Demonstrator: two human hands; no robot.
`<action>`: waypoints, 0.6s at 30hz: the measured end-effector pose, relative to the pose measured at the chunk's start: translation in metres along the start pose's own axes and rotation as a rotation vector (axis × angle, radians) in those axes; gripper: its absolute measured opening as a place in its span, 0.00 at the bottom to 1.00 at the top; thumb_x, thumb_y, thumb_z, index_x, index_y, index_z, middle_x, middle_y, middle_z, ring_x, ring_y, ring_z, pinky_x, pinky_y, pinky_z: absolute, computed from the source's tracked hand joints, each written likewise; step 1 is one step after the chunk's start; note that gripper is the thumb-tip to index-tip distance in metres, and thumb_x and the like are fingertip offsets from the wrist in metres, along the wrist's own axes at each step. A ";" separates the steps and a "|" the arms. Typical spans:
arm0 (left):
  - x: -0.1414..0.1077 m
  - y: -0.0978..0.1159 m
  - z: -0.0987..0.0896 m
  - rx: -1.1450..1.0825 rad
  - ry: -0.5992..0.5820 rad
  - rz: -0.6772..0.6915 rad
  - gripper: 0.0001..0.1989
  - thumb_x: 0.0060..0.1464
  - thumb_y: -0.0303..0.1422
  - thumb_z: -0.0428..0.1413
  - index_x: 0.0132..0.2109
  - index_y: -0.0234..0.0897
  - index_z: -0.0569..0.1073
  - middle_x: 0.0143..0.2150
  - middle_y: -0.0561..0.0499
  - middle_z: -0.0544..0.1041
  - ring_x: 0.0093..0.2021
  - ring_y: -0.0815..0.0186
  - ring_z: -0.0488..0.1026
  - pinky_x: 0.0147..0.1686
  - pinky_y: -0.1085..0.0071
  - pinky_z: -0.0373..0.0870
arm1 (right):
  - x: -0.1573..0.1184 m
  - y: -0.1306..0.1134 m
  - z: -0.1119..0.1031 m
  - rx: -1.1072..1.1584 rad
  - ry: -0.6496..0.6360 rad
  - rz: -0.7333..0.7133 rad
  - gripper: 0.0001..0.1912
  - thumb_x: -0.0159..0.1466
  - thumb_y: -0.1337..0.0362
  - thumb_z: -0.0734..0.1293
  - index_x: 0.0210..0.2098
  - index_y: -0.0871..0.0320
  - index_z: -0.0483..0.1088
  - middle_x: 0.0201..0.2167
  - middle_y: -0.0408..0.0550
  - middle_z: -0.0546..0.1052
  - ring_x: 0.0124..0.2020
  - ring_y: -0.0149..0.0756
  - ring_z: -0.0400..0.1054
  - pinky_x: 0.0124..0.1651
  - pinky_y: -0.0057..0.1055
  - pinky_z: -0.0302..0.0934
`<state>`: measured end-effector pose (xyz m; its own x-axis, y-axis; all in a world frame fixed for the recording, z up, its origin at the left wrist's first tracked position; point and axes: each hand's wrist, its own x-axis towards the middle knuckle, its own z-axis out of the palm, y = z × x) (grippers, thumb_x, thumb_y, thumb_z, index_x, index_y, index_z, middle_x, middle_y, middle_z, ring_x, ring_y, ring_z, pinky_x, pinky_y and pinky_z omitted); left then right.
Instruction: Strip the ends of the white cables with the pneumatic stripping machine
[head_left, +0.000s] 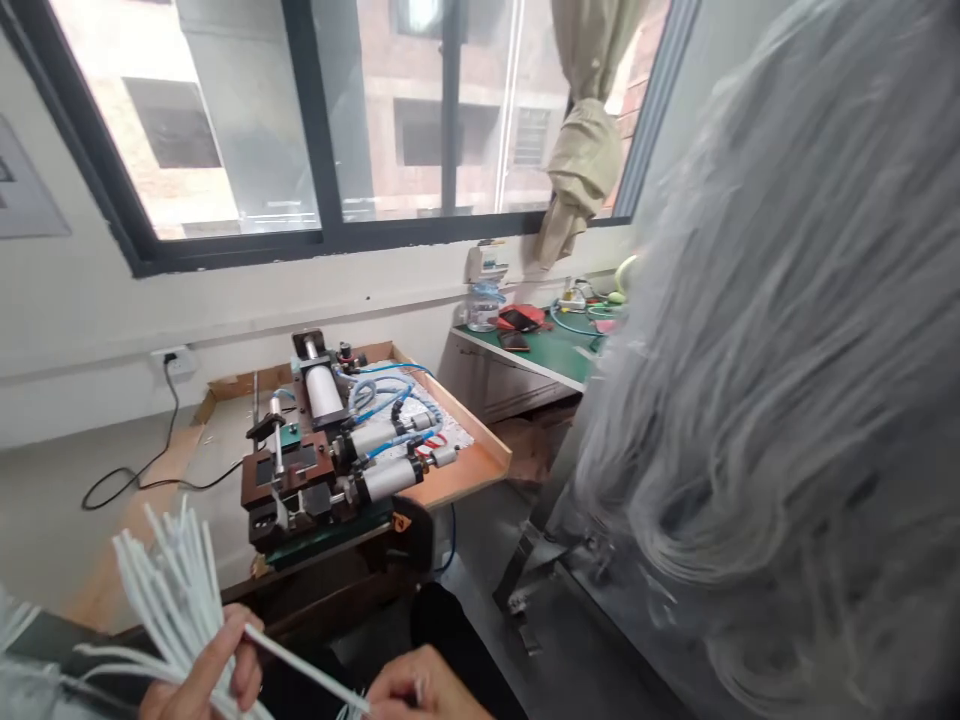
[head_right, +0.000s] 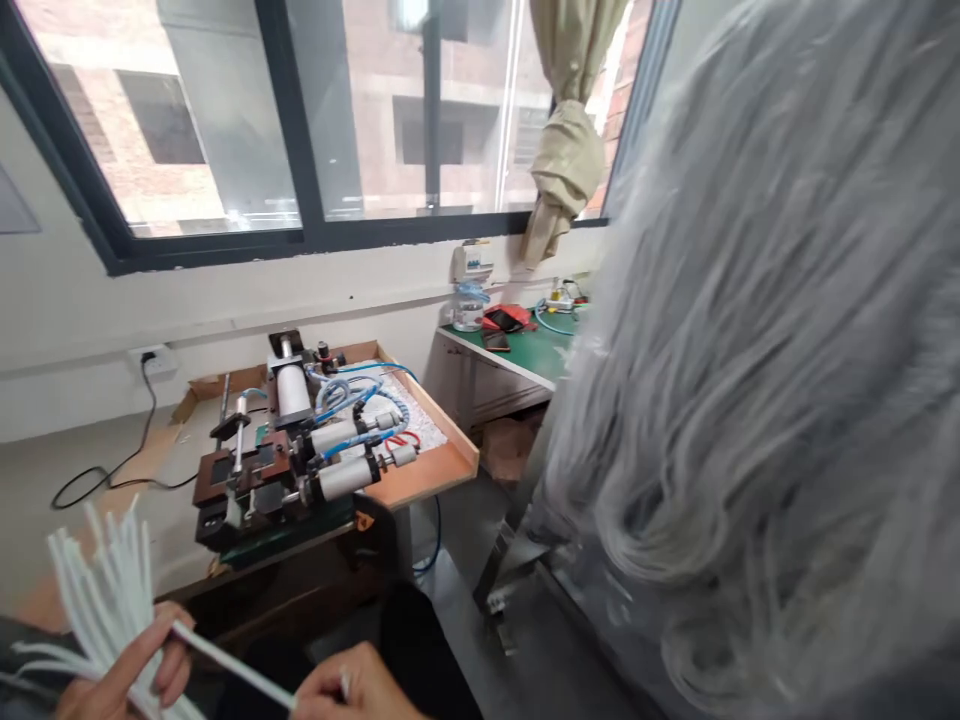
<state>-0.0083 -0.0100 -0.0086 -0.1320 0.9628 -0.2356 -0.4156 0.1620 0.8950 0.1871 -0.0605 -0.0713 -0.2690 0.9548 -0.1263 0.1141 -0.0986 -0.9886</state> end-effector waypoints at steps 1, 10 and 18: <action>0.000 0.002 0.002 -0.022 0.038 0.024 0.09 0.33 0.28 0.62 0.26 0.33 0.69 0.22 0.53 0.70 0.16 0.75 0.59 0.12 0.77 0.56 | 0.003 0.003 -0.007 -0.045 0.069 0.053 0.15 0.50 0.55 0.63 0.21 0.62 0.72 0.15 0.42 0.66 0.17 0.25 0.58 0.21 0.20 0.51; 0.007 0.014 0.016 -0.214 0.160 0.016 0.07 0.40 0.29 0.57 0.27 0.29 0.68 0.19 0.55 0.65 0.14 0.78 0.58 0.11 0.80 0.52 | 0.041 -0.010 -0.050 -0.444 0.612 -0.016 0.28 0.47 0.51 0.64 0.43 0.61 0.64 0.43 0.59 0.67 0.46 0.50 0.58 0.47 0.42 0.51; -0.002 0.011 0.013 -0.164 0.167 -0.065 0.09 0.38 0.29 0.59 0.28 0.28 0.69 0.18 0.52 0.70 0.20 0.70 0.68 0.23 0.71 0.69 | 0.037 -0.037 0.090 0.338 -0.502 0.112 0.30 0.57 0.44 0.50 0.26 0.65 0.69 0.15 0.46 0.68 0.16 0.29 0.60 0.22 0.25 0.55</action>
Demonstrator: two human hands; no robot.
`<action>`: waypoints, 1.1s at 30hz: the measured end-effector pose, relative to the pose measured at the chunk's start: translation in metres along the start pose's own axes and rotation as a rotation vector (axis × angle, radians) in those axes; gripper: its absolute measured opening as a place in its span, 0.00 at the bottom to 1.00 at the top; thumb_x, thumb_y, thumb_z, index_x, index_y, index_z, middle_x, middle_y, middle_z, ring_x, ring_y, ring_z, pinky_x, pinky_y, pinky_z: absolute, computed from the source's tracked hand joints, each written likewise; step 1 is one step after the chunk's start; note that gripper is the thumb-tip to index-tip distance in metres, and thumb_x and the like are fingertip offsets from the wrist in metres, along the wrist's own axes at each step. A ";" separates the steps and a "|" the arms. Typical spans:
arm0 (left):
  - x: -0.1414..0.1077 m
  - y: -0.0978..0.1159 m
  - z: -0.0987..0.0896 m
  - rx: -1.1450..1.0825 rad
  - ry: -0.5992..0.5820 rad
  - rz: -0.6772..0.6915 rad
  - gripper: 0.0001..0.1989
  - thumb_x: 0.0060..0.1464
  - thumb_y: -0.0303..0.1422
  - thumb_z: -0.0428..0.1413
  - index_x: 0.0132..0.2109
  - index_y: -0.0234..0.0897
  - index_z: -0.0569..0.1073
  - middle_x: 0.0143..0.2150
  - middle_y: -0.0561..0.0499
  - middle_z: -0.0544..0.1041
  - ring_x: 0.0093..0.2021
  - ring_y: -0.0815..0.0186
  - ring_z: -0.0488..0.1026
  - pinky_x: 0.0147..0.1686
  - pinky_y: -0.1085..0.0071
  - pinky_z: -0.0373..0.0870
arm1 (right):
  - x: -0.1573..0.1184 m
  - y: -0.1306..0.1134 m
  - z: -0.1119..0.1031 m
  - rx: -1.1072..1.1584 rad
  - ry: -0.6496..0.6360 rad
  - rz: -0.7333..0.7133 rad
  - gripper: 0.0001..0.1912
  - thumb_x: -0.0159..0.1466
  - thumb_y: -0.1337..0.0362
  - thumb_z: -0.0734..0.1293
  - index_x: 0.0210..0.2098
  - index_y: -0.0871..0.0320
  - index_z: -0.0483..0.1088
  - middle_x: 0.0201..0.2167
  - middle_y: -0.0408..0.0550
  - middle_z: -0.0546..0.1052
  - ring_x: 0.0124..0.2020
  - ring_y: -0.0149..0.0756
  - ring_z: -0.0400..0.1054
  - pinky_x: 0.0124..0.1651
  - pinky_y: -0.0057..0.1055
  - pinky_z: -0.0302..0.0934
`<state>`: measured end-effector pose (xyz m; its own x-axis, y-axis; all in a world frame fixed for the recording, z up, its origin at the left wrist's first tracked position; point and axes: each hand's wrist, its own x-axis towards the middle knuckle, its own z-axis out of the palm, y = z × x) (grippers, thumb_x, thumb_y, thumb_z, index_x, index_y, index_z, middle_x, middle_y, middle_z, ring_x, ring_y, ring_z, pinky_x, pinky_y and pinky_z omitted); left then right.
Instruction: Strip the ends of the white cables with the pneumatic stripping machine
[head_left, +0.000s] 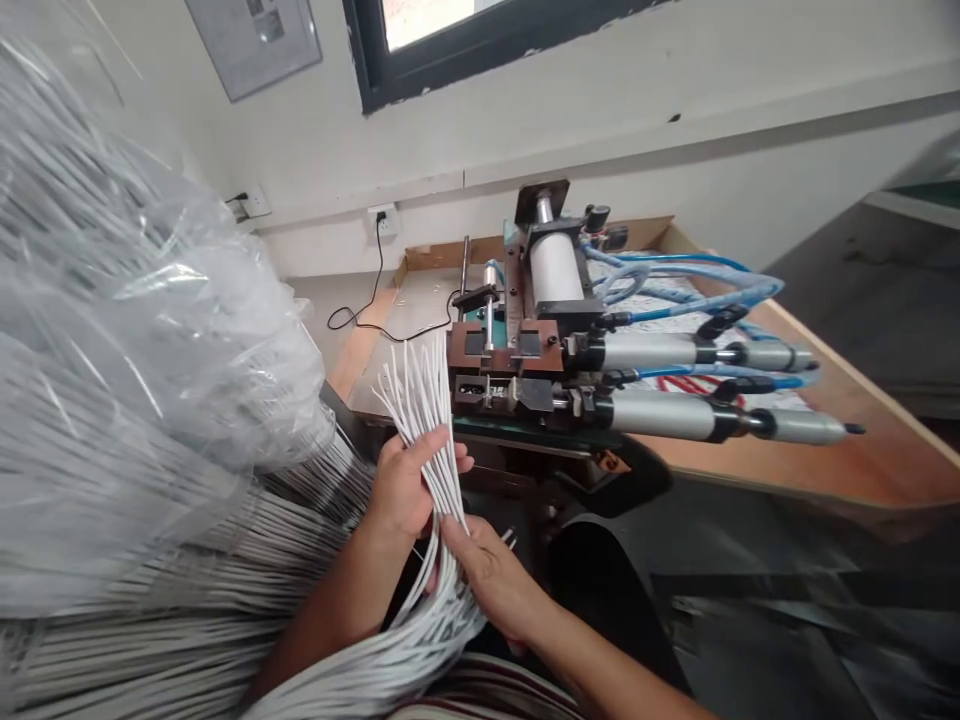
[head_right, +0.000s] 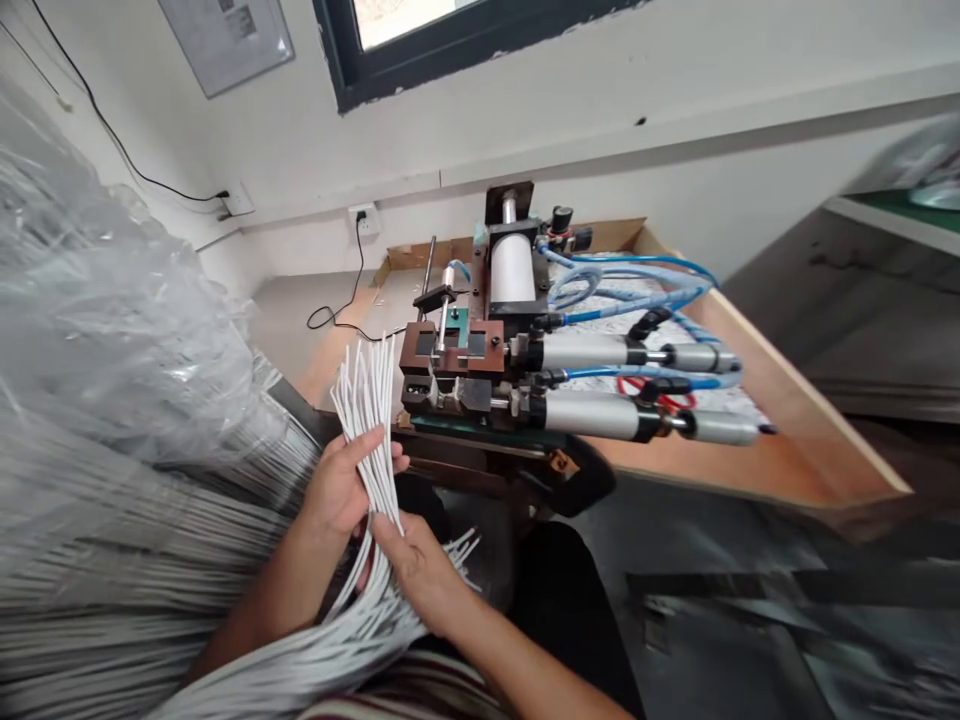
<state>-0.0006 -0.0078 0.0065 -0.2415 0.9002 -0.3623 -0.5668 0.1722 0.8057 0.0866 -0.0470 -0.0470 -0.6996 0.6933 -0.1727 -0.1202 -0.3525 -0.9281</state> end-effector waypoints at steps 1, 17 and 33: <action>-0.002 -0.001 -0.005 0.023 -0.010 -0.026 0.09 0.37 0.29 0.59 0.28 0.28 0.69 0.18 0.51 0.70 0.20 0.69 0.69 0.24 0.70 0.70 | 0.001 0.005 0.001 0.023 0.008 0.013 0.31 0.57 0.45 0.50 0.22 0.65 0.68 0.13 0.45 0.67 0.15 0.28 0.59 0.21 0.24 0.54; -0.006 -0.025 -0.003 0.279 0.028 0.248 0.06 0.39 0.29 0.59 0.28 0.31 0.73 0.22 0.52 0.74 0.23 0.69 0.68 0.27 0.73 0.66 | 0.019 -0.066 -0.054 0.141 0.419 -0.287 0.13 0.52 0.57 0.64 0.25 0.63 0.69 0.18 0.42 0.66 0.18 0.23 0.54 0.22 0.23 0.50; 0.002 -0.018 0.008 0.241 0.214 0.173 0.10 0.34 0.32 0.62 0.25 0.32 0.71 0.18 0.52 0.74 0.19 0.69 0.70 0.22 0.75 0.68 | 0.035 -0.060 -0.069 0.627 0.484 -0.173 0.13 0.46 0.59 0.70 0.24 0.64 0.70 0.16 0.41 0.65 0.15 0.19 0.50 0.19 0.20 0.43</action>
<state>0.0157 -0.0061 -0.0047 -0.4915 0.8244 -0.2807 -0.3079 0.1370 0.9415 0.1179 0.0413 -0.0205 -0.2698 0.9149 -0.3004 -0.6720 -0.4023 -0.6218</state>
